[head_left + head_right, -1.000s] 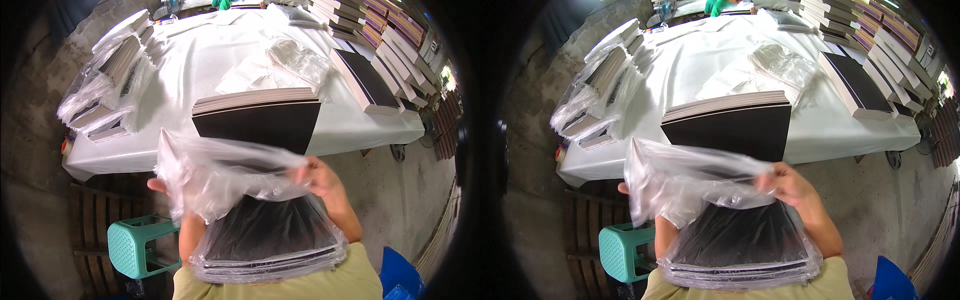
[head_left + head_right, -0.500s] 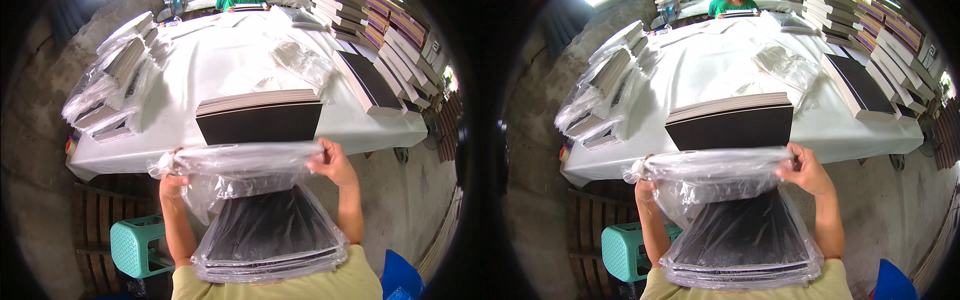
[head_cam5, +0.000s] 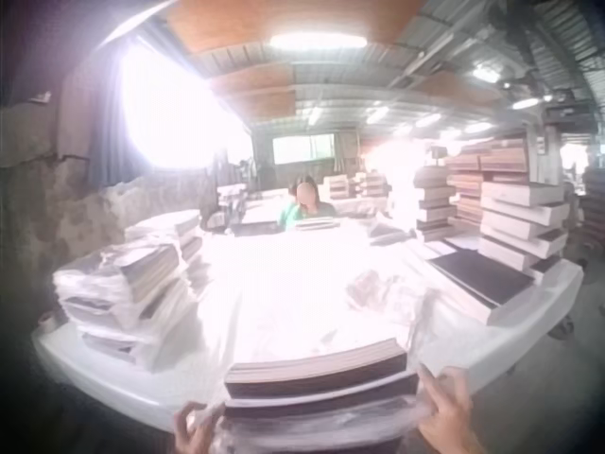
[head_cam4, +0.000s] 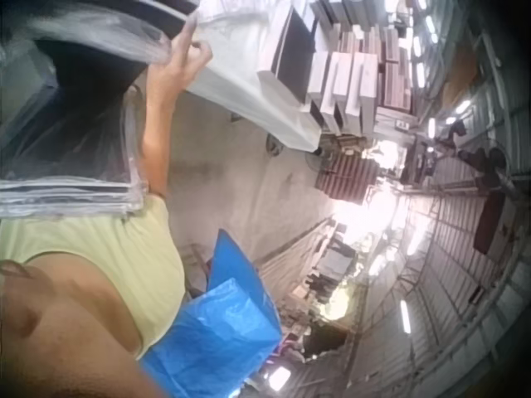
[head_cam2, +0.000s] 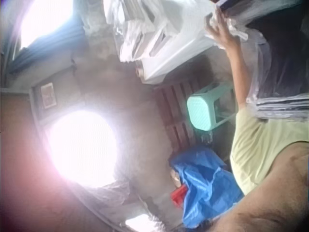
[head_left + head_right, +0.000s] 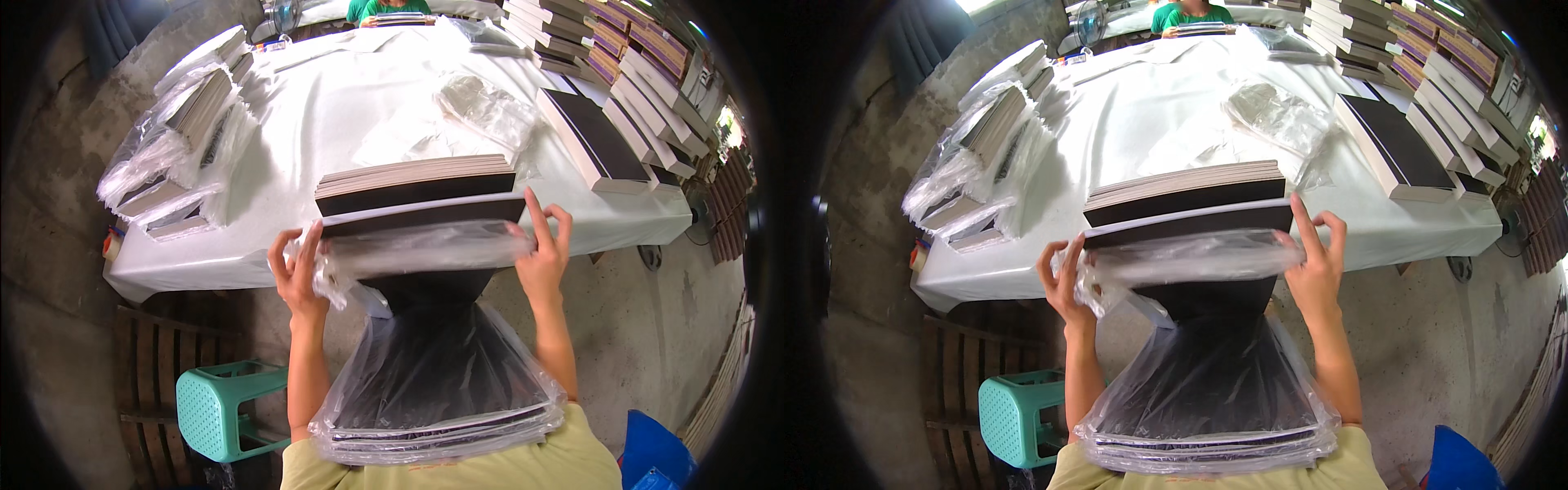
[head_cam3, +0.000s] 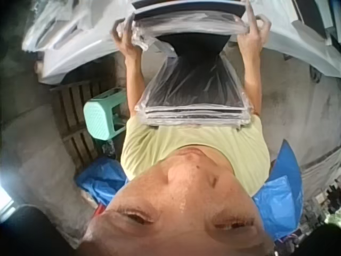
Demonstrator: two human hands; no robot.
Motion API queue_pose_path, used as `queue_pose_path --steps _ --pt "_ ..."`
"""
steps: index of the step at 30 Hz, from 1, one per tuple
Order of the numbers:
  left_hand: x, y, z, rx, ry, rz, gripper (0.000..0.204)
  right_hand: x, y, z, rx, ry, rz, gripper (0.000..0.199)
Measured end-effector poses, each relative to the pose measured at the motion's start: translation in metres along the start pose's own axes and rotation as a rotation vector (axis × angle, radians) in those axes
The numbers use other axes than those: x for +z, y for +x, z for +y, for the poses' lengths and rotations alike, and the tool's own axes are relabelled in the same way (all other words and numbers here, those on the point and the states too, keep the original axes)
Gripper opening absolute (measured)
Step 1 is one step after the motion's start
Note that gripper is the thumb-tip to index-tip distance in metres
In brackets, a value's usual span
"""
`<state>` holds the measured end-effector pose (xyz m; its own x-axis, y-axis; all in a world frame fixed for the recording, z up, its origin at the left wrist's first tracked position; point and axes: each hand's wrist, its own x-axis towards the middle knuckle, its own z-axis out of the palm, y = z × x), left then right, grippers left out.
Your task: The person places a black book into a clear plastic bag and then folds the open end of the bag over the book.
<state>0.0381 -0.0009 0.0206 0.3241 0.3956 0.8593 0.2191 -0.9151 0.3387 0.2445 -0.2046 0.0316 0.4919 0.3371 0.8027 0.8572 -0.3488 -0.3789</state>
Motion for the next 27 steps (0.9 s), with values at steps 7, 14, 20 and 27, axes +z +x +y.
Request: queue_pose_path --steps 7,14,20,27 --pt "-0.049 -0.025 0.013 -0.142 -0.212 0.006 0.033 -0.029 -0.008 -0.010 -0.164 0.108 0.117 0.038" --pt "-0.072 -0.018 -0.015 -1.163 -1.271 -0.705 0.020 -0.081 0.023 0.008 0.516 0.885 -0.797 0.019" --pt "-0.027 -0.061 -0.033 -1.081 -0.992 -1.085 0.033 -0.052 -0.030 0.022 1.211 1.318 -0.844 0.041" --pt "0.034 -0.187 -0.080 -1.463 -0.995 -0.908 0.032 0.043 -0.181 0.126 1.523 0.834 -0.902 0.033"
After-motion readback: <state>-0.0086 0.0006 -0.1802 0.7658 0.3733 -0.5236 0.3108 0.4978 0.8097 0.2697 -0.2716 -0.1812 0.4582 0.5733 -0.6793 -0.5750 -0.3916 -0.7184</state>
